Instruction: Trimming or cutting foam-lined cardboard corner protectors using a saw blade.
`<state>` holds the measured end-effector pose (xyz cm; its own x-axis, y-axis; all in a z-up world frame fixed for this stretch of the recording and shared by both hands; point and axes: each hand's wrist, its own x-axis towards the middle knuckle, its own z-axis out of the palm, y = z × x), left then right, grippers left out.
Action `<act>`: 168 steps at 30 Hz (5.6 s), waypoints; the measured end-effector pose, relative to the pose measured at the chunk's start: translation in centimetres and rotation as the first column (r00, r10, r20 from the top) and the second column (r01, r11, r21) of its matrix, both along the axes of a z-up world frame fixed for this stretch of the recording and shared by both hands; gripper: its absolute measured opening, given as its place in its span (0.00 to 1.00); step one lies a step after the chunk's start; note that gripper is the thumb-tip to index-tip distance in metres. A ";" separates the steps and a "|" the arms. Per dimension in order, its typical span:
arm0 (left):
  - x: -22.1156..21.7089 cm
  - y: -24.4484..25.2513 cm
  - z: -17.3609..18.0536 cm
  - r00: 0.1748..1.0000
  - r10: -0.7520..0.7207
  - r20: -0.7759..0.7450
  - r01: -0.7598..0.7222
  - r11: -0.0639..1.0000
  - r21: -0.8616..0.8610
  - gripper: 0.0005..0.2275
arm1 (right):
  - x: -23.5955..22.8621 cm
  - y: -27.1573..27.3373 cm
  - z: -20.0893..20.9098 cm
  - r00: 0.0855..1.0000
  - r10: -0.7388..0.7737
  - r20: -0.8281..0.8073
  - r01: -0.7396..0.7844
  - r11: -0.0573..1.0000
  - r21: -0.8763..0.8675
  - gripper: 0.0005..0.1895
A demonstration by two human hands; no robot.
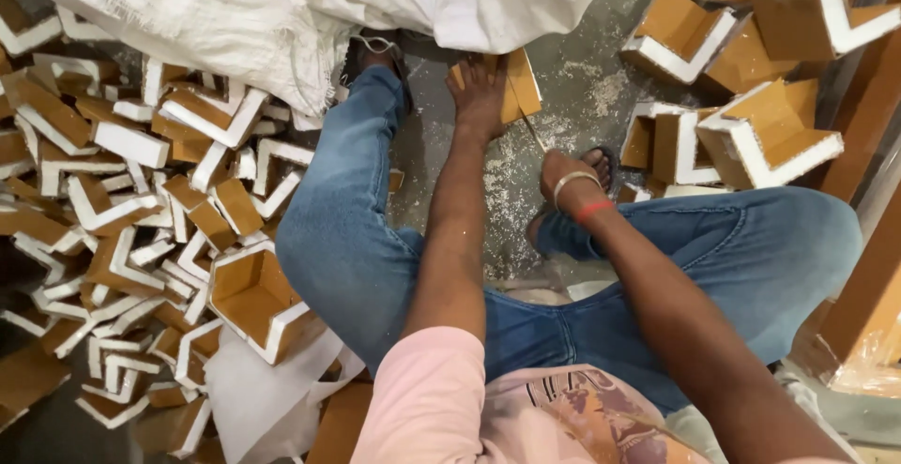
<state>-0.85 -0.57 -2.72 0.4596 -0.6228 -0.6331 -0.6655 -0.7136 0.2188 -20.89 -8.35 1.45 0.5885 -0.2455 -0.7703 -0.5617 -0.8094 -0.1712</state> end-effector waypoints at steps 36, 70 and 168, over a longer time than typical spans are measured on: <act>3.2 1.2 -2.3 0.969 0.054 -0.242 -0.088 0.987 -0.131 0.53 | 1.9 -1.2 -3.8 0.996 -0.037 0.083 0.039 0.999 -0.018 0.14; 0.2 0.8 0.6 0.956 0.226 -0.185 -0.243 0.967 -0.075 0.60 | 4.5 -0.4 3.9 0.996 -0.085 0.039 0.088 0.992 -0.089 0.16; -1.0 1.5 -1.4 0.989 0.124 0.074 -0.100 0.958 -0.269 0.62 | 6.7 -1.2 4.2 0.984 -0.063 -0.166 0.070 0.997 0.034 0.18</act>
